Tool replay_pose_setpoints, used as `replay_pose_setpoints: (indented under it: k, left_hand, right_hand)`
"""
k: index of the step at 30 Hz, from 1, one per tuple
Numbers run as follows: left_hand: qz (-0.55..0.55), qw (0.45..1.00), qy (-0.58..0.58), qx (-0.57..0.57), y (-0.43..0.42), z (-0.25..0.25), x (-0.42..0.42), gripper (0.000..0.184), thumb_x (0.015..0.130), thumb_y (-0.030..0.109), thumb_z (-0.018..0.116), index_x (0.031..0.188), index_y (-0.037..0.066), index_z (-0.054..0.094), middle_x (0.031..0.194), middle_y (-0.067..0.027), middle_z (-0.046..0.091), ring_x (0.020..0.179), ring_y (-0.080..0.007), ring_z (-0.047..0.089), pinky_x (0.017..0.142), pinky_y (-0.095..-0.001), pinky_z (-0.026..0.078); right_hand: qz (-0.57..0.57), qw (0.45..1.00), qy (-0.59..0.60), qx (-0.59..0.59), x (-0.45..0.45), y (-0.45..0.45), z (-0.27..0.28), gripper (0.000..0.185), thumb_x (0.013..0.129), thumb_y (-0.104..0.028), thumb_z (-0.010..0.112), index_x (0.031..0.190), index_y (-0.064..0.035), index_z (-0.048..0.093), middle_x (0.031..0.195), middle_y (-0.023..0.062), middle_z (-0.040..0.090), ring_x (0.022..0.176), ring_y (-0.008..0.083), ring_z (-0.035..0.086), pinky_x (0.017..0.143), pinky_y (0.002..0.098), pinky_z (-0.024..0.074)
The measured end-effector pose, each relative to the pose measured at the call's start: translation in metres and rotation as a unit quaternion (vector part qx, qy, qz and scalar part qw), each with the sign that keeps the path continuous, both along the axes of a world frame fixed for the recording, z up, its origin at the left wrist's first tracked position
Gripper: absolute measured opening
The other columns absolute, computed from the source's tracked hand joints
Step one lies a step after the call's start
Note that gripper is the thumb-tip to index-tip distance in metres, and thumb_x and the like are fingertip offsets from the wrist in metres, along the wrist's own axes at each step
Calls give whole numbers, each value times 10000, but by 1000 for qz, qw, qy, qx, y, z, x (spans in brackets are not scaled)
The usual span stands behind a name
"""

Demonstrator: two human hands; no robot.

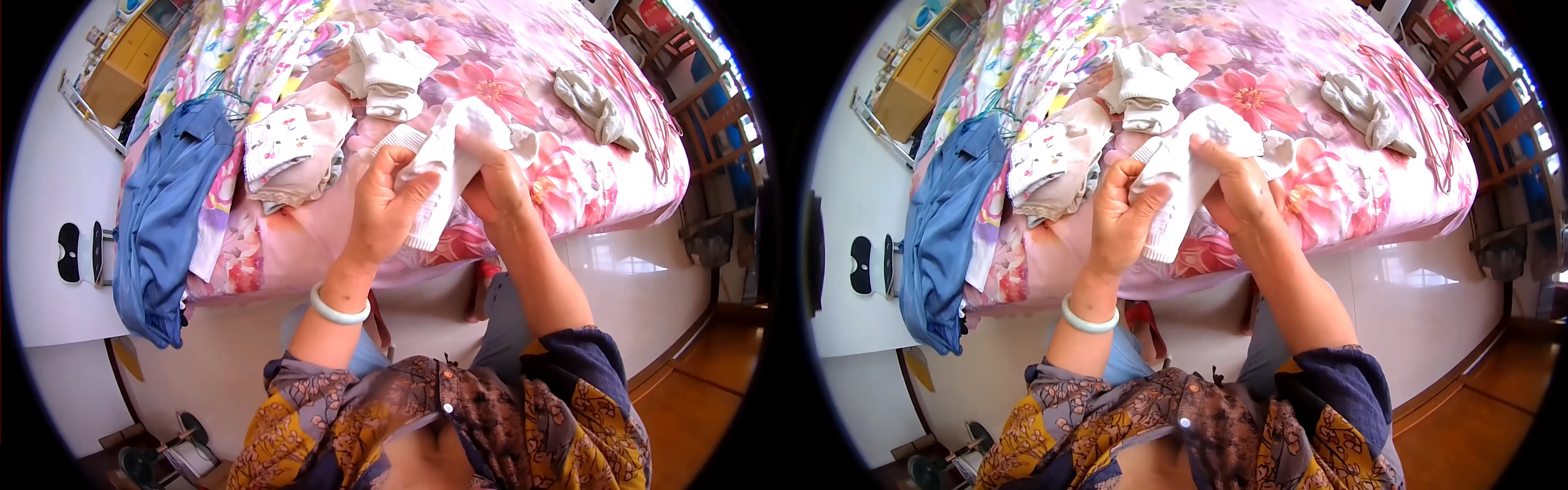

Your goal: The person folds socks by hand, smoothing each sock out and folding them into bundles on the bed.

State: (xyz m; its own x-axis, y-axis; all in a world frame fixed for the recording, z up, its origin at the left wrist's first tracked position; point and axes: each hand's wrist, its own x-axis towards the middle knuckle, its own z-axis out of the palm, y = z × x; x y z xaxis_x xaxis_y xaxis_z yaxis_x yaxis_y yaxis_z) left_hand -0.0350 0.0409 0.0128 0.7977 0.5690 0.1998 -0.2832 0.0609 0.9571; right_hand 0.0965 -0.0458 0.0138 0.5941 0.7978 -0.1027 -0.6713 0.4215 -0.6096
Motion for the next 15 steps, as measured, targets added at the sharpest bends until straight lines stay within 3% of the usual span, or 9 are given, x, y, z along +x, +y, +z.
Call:
replay_pose_setpoints:
  k: [2,8,11,13,15]
  left_hand:
    - [-11,999,18,-29,-2,-3,3,247,904,179,694,1045,14,576,894,3,627,769,-34,558,661,-200,488]
    - [-23,993,31,-115,2,-15,8,179,940,184,636,1019,23,646,908,9,643,763,-50,575,705,-210,495]
    - [-2,970,-35,-242,5,-17,10,159,966,174,585,1002,34,653,939,-5,659,819,-74,600,765,-244,502]
    - [-32,956,-107,-272,8,-20,7,153,953,146,580,1060,41,615,1064,-61,657,970,-173,635,872,-328,517]
    - [17,937,-72,-341,10,-13,1,208,975,180,530,1126,52,592,1122,-90,642,1026,-218,623,910,-383,505]
  right_hand:
    - [-46,998,34,4,0,1,0,209,922,-68,574,1119,1,571,1006,93,644,929,210,644,833,357,531]
    - [-87,993,76,20,4,4,-5,221,937,-94,536,1132,4,570,1050,118,647,966,242,639,876,390,516]
    - [-97,991,93,10,-3,4,3,250,945,-109,504,1155,10,570,1080,131,642,1004,255,628,929,395,486]
    - [-87,994,53,33,-8,6,-2,258,941,-95,506,1166,14,567,1100,121,637,1022,241,621,941,374,477]
    - [-123,987,-99,-29,-25,3,8,270,953,-157,555,1173,-3,588,1106,78,636,1038,177,599,938,335,463]
